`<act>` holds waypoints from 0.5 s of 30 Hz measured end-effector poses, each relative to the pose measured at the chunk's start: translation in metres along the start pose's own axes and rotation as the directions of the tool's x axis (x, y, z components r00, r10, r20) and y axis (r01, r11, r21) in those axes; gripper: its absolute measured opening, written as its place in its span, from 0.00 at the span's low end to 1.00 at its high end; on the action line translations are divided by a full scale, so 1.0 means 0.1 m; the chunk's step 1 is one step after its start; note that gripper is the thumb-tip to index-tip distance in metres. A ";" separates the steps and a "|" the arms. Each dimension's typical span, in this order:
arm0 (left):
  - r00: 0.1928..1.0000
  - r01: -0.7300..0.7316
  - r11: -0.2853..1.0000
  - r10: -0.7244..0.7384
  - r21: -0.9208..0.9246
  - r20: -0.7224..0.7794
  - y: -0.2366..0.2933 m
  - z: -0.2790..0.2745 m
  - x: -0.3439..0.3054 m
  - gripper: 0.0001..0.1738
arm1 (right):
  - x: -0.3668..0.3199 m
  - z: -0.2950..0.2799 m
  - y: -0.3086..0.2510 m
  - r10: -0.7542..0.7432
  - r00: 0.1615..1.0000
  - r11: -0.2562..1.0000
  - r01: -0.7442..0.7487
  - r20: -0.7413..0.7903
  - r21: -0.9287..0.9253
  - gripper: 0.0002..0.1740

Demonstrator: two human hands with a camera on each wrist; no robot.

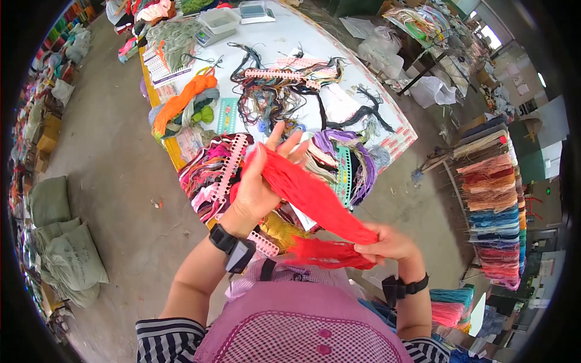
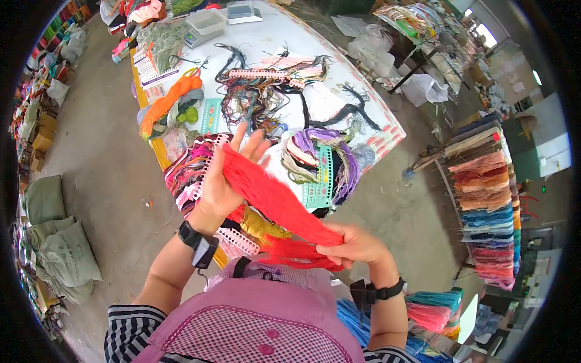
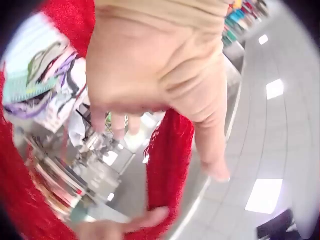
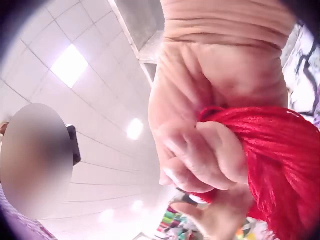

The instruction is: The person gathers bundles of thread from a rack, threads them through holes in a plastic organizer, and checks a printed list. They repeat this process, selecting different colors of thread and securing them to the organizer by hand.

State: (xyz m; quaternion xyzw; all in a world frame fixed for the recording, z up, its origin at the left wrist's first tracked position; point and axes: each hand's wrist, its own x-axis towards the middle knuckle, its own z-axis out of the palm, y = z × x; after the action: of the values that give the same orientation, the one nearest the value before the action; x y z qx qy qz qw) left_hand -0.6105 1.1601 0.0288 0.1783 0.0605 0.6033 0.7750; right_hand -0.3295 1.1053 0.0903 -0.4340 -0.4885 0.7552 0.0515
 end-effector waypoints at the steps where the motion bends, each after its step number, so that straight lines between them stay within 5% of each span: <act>1: 0.979 0.017 1.000 -0.016 0.000 -0.203 0.03 0.03 0.05 0.40 | 0.04 -0.02 0.11 0.017 0.997 1.000 -0.018 -0.079 -0.015 0.26; 2: 0.979 0.028 1.000 -0.028 -0.002 -0.204 0.03 0.06 0.06 0.40 | 0.11 0.01 0.19 -0.165 0.978 0.969 0.136 -0.128 -0.207 0.24; 3: 0.982 0.114 0.993 -0.111 0.009 -0.154 0.01 0.09 0.07 0.42 | 0.19 0.03 0.22 -0.163 0.977 0.972 0.134 -0.139 -0.195 0.24; 5: 0.969 0.227 0.974 -0.224 0.015 -0.104 -0.06 0.14 0.07 0.44 | 0.36 0.03 0.20 -0.467 0.835 0.840 0.315 -0.292 -0.443 0.20; 7: 0.926 0.359 0.930 -0.345 0.074 -0.152 -0.19 0.20 0.05 0.48 | 0.57 0.09 0.10 -0.398 0.738 0.897 0.438 -0.544 -0.062 0.12; 9: 0.907 0.413 0.896 -0.389 0.161 -0.164 -0.33 0.23 0.03 0.51 | 0.72 0.12 -0.12 -0.577 0.612 0.812 0.503 -0.542 -0.297 0.08; 11: 0.901 0.417 0.847 -0.434 0.329 -0.024 -0.39 0.21 0.03 0.49 | 0.89 0.05 -0.09 -0.544 0.673 0.831 0.513 -0.502 -0.214 0.06; 15: 0.937 0.316 0.715 -0.337 0.623 -0.089 -0.37 0.26 0.10 0.49 | 0.95 -0.06 -0.06 -0.454 0.796 0.837 0.535 -0.400 0.115 0.05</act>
State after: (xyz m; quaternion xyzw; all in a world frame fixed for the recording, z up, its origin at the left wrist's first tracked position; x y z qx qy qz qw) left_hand -0.5664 1.1565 0.0410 0.4222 0.2769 0.3991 0.7654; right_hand -0.3865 1.1599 0.0362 -0.4110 -0.4800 0.6732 0.3840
